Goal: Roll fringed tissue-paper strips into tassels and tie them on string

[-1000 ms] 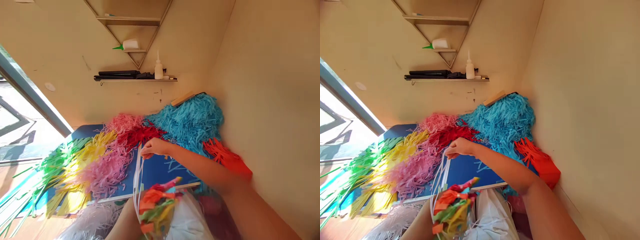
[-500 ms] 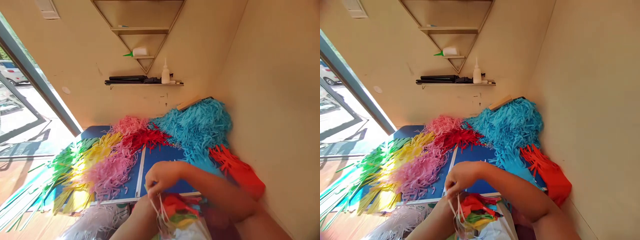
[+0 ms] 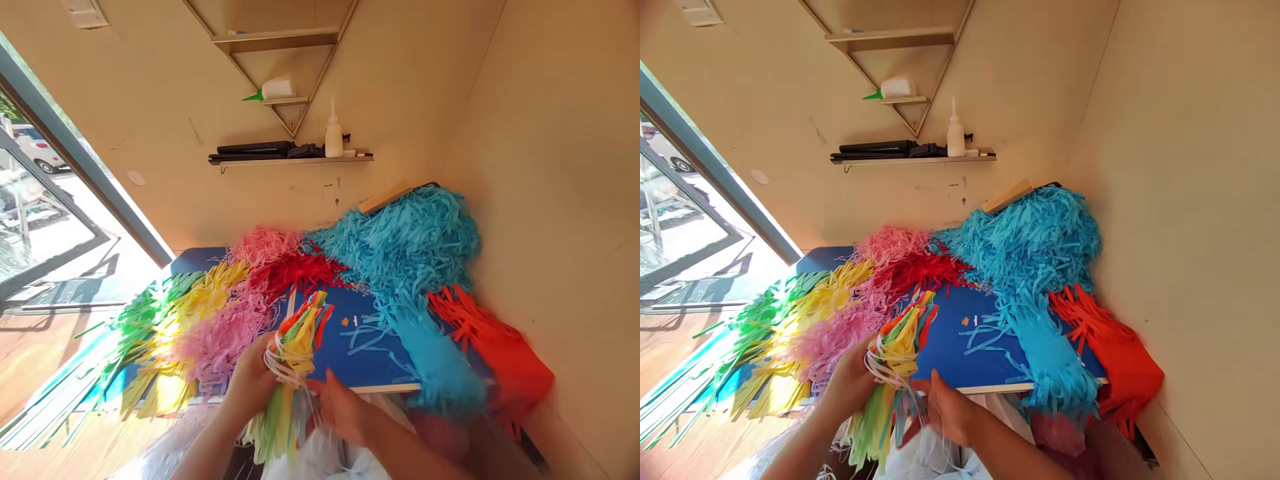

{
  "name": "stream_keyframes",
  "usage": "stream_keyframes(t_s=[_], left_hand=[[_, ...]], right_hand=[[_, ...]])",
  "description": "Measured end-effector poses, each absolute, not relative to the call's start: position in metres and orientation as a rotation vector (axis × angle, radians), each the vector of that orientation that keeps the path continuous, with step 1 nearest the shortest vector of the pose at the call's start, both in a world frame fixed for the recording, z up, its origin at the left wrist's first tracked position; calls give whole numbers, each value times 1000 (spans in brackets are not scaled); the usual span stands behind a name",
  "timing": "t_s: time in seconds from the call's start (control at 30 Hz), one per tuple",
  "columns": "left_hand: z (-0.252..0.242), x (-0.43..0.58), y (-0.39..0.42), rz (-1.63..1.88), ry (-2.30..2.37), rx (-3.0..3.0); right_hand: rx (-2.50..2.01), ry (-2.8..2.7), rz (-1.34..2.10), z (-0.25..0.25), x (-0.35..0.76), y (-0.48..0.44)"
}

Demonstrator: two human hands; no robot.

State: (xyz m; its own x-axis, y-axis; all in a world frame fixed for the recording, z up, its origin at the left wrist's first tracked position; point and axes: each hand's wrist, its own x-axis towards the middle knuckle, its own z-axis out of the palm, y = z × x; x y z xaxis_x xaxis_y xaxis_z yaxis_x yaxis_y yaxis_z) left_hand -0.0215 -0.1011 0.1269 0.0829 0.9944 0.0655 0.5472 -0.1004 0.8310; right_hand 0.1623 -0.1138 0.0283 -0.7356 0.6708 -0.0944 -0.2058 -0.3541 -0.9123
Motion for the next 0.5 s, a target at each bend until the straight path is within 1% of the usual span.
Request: stream_keyframes(t_s=[0.07,0.1,0.17,0.23,0.37,0.43,0.5], left_hand=[[135,-43,-95,932,1585,1665],[139,-54,-95,959,1585,1617],[144,-71,-98,981,1523,1485],[145,-73,-107,854,1395,1431],[130,-29,-123,356,1137,1755],[118,-1,-119,237,1200,1905],[111,13,-105,251,1373,1968]], right_hand=[[-614,-1348,2323,15,185,-132],[-672,-1363,2363,11,200,-136],[-863,-1384,2303,11,228,-130],[-1049,-1457,2152,23,248,-107],[-1219,-1672,1929,77,240,-49],[-1203,-1719,1830,113,221,-40],[-1078,-1855,1721,142,205,-54]])
